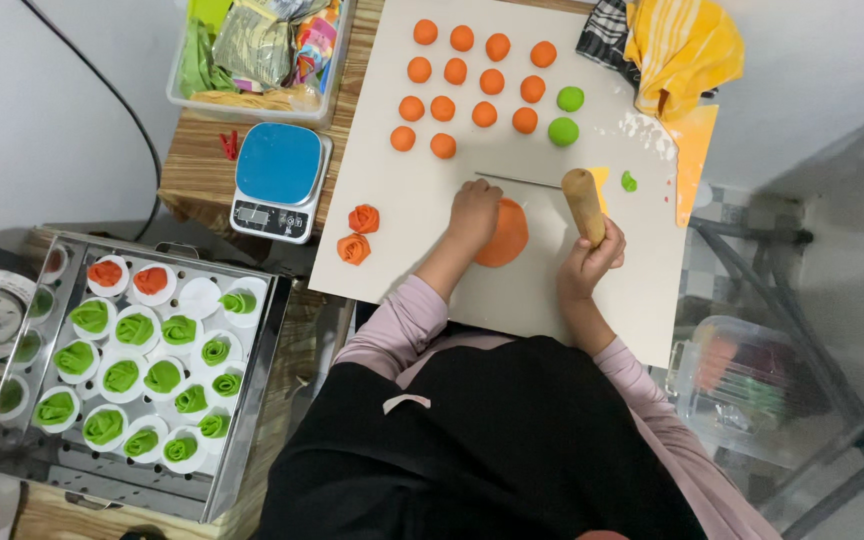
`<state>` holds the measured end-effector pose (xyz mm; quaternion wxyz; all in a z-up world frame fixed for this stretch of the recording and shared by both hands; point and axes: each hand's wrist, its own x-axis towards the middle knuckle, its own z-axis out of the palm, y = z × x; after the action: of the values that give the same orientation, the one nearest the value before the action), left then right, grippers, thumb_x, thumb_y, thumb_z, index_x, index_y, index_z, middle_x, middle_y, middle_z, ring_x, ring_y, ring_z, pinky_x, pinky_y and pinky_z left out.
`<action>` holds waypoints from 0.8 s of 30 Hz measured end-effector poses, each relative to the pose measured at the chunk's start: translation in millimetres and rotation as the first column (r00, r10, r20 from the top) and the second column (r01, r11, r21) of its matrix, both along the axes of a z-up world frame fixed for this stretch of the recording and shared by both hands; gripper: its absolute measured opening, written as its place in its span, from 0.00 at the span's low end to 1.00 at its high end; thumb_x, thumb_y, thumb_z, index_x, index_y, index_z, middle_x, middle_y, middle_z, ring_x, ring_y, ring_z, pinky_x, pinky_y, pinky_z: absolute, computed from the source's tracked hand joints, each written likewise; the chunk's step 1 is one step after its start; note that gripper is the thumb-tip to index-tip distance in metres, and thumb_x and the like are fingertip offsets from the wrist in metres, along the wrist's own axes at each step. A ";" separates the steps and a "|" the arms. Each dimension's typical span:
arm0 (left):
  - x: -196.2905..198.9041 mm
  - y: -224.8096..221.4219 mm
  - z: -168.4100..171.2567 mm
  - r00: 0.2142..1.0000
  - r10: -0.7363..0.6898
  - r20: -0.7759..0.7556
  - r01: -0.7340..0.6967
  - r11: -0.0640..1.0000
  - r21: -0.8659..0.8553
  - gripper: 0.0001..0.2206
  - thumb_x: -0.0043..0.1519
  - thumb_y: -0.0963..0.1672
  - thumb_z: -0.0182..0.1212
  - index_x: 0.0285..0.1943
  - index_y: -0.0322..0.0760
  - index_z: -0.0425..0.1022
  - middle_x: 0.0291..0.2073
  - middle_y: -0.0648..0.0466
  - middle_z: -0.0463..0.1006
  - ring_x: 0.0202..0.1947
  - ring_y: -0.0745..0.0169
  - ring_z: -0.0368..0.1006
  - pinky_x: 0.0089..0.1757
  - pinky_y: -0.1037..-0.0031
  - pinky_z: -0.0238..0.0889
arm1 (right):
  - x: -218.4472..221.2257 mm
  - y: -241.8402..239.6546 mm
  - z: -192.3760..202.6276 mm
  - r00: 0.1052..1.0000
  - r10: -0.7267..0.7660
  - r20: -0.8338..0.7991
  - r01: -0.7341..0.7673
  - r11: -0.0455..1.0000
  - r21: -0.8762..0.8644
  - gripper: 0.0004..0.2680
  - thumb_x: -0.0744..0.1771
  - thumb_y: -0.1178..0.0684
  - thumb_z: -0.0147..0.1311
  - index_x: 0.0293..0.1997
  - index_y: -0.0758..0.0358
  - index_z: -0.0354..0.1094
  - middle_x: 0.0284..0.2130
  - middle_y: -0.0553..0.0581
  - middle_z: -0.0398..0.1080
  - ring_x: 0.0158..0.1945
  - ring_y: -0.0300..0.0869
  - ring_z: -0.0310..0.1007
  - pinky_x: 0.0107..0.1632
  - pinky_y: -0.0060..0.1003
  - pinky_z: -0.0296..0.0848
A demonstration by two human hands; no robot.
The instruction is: The person shapes orange dough by hand using a rolling pin and a small plastic scraper on a white work surface.
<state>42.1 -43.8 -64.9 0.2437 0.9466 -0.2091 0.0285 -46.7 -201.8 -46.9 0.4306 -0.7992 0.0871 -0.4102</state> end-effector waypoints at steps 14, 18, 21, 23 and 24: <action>-24.8 3.3 67.2 0.971 -0.153 -0.184 0.145 0.988 -0.054 0.04 0.51 0.40 0.49 0.29 0.36 0.70 0.21 0.43 0.71 0.27 0.42 0.69 0.30 0.62 0.62 | 6.4 -5.2 -10.3 0.998 -0.066 -0.009 0.067 0.998 0.020 0.22 0.62 0.30 0.25 0.46 0.58 0.51 0.38 0.49 0.56 0.43 0.39 0.55 0.47 0.36 0.41; -40.6 1.4 104.6 0.943 -0.193 -0.272 0.130 0.964 -0.232 0.04 0.52 0.41 0.49 0.28 0.37 0.69 0.22 0.43 0.72 0.29 0.40 0.70 0.31 0.60 0.64 | 8.1 -7.2 -12.3 0.997 -0.076 -0.001 0.076 0.995 0.057 0.23 0.61 0.30 0.25 0.46 0.58 0.52 0.36 0.49 0.56 0.42 0.39 0.55 0.47 0.36 0.41; -55.8 5.3 147.5 0.925 -0.172 -0.339 0.004 0.895 -0.445 0.05 0.54 0.42 0.49 0.32 0.37 0.70 0.22 0.46 0.73 0.28 0.50 0.71 0.29 0.66 0.64 | 8.9 -8.5 -16.3 0.997 -0.071 0.005 0.071 0.996 0.045 0.22 0.61 0.30 0.26 0.46 0.58 0.52 0.37 0.48 0.56 0.42 0.38 0.55 0.47 0.36 0.41; -62.3 11.2 159.2 0.925 -0.114 -0.362 -0.082 0.871 -0.484 0.06 0.54 0.43 0.48 0.37 0.37 0.68 0.27 0.45 0.73 0.31 0.49 0.71 0.31 0.66 0.66 | 7.4 -4.7 -9.9 0.998 -0.069 0.010 0.068 0.997 0.041 0.22 0.62 0.30 0.26 0.46 0.58 0.52 0.37 0.48 0.56 0.42 0.38 0.55 0.47 0.36 0.42; -65.6 13.6 164.9 0.920 -0.058 -0.388 -0.166 0.838 -0.519 0.09 0.55 0.43 0.48 0.41 0.37 0.67 0.31 0.43 0.73 0.34 0.48 0.71 0.33 0.66 0.67 | 6.5 -3.4 -6.7 0.998 -0.067 0.016 0.066 0.997 0.036 0.22 0.62 0.30 0.26 0.46 0.59 0.53 0.37 0.49 0.56 0.42 0.38 0.55 0.46 0.36 0.42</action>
<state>-23.5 -30.2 99.9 0.5370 0.8307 -0.1125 -0.0948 -40.2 -205.2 -53.6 0.4316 -0.7845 0.1172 -0.4296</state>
